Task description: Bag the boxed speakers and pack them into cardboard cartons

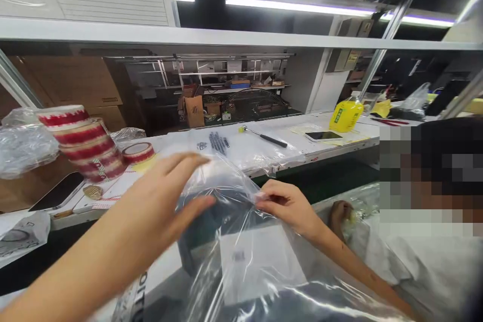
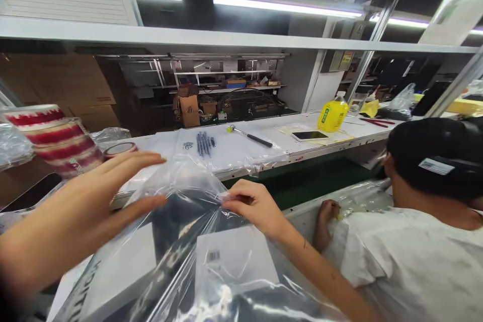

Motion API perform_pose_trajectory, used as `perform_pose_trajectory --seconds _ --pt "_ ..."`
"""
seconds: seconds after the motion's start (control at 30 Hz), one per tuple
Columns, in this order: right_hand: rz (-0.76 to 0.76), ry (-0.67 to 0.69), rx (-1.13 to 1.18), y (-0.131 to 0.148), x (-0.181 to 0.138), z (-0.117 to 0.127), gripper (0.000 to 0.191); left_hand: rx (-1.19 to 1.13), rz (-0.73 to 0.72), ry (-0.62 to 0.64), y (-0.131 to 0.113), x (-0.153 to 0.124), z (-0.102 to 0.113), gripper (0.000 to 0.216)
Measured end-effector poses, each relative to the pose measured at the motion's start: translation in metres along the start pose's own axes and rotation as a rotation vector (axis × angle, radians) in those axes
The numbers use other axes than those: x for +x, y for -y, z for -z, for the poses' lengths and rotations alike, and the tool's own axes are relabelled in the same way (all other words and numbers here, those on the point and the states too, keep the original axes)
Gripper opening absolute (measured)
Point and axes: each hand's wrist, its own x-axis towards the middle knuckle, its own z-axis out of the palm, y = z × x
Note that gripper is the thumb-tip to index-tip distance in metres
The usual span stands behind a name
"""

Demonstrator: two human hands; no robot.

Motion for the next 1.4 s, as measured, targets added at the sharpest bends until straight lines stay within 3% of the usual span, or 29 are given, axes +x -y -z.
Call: perform_pose_trajectory --seconds 0.1,0.17,0.2,0.23,0.27,0.33,0.37,0.43,0.5,0.53,0.57,0.6,0.63,0.7,0.73,0.8,0.9,0.97,1.07,1.13,1.2,1.27,1.33,1.4 --pt "-0.107 -0.196 0.062 0.004 -0.042 -0.021 0.03 -0.171 -0.079 0.468 0.025 0.0 -0.003 0.093" --pt "-0.203 -0.231 0.05 0.0 -0.069 -0.026 0.028 -0.275 -0.011 0.701 0.047 -0.044 -0.036 0.08" --pt "-0.25 -0.194 0.024 -0.005 -0.082 -0.026 0.024 -0.247 0.018 0.686 0.055 -0.078 -0.06 0.065" --pt "-0.304 -0.129 -0.005 -0.011 -0.095 -0.024 0.02 -0.147 -0.019 0.57 0.062 -0.118 -0.087 0.049" --pt "-0.359 -0.058 -0.029 -0.018 -0.106 -0.022 0.017 -0.06 -0.157 0.378 0.065 -0.161 -0.115 0.036" --pt "-0.445 0.03 -0.066 -0.031 -0.129 -0.015 0.017 0.042 -0.43 0.084 0.064 -0.24 -0.16 0.033" --pt "-0.461 0.042 -0.084 -0.035 -0.139 -0.011 0.019 0.034 -0.46 0.08 0.059 -0.27 -0.174 0.04" --pt "-0.433 0.055 -0.157 -0.034 -0.156 -0.005 0.021 -0.206 -0.527 0.312 0.048 -0.299 -0.182 0.038" --pt "-0.349 0.089 -0.244 -0.021 -0.17 -0.004 0.023 -0.533 -0.37 0.57 0.035 -0.284 -0.167 0.031" --pt "-0.301 0.123 -0.267 -0.012 -0.176 -0.006 0.024 -0.657 -0.185 0.62 0.028 -0.266 -0.155 0.034" --pt "-0.259 0.163 -0.27 -0.003 -0.181 -0.01 0.024 -0.701 -0.033 0.561 0.021 -0.245 -0.143 0.035" --pt "-0.226 0.199 -0.264 0.005 -0.186 -0.015 0.024 -0.706 -0.026 0.454 0.012 -0.225 -0.133 0.036" --pt "-0.202 0.217 -0.263 0.012 -0.191 -0.022 0.023 -0.75 -0.128 0.434 0.003 -0.208 -0.125 0.039" --pt "-0.154 0.186 -0.317 0.02 -0.203 -0.035 0.021 -0.873 -0.303 0.523 -0.016 -0.189 -0.121 0.052" --pt "-0.126 0.148 -0.368 0.021 -0.21 -0.041 0.022 -0.929 -0.309 0.546 -0.024 -0.188 -0.124 0.051" --pt "-0.015 0.061 -0.466 0.022 -0.223 -0.049 0.022 -1.001 -0.174 0.517 -0.033 -0.196 -0.139 0.035" --pt "0.117 -0.057 -0.507 0.024 -0.24 -0.043 0.018 -1.13 0.135 0.473 -0.018 -0.216 -0.169 0.024" --pt "0.077 -0.086 -0.401 0.024 -0.243 -0.033 0.014 -1.221 0.339 0.469 0.007 -0.229 -0.185 0.032" --pt "-0.023 0.062 -0.144 0.018 -0.236 -0.023 0.013 -1.223 0.513 0.508 0.041 -0.243 -0.188 0.048" --pt "-0.075 0.164 -0.086 0.009 -0.226 -0.027 0.019 -1.166 0.506 0.497 0.046 -0.249 -0.173 0.048" --pt "-0.12 0.228 -0.139 0.001 -0.216 -0.036 0.025 -1.109 0.414 0.387 0.033 -0.248 -0.15 0.046" --pt "-0.132 0.288 -0.189 -0.003 -0.207 -0.046 0.031 -1.075 0.287 0.357 0.009 -0.243 -0.129 0.068" --pt "-0.133 0.334 -0.198 -0.002 -0.198 -0.05 0.035 -1.043 0.242 0.55 -0.016 -0.235 -0.119 0.09" --pt "-0.194 0.408 -0.232 0.001 -0.189 -0.046 0.034 -0.996 0.264 0.856 -0.03 -0.225 -0.118 0.07"
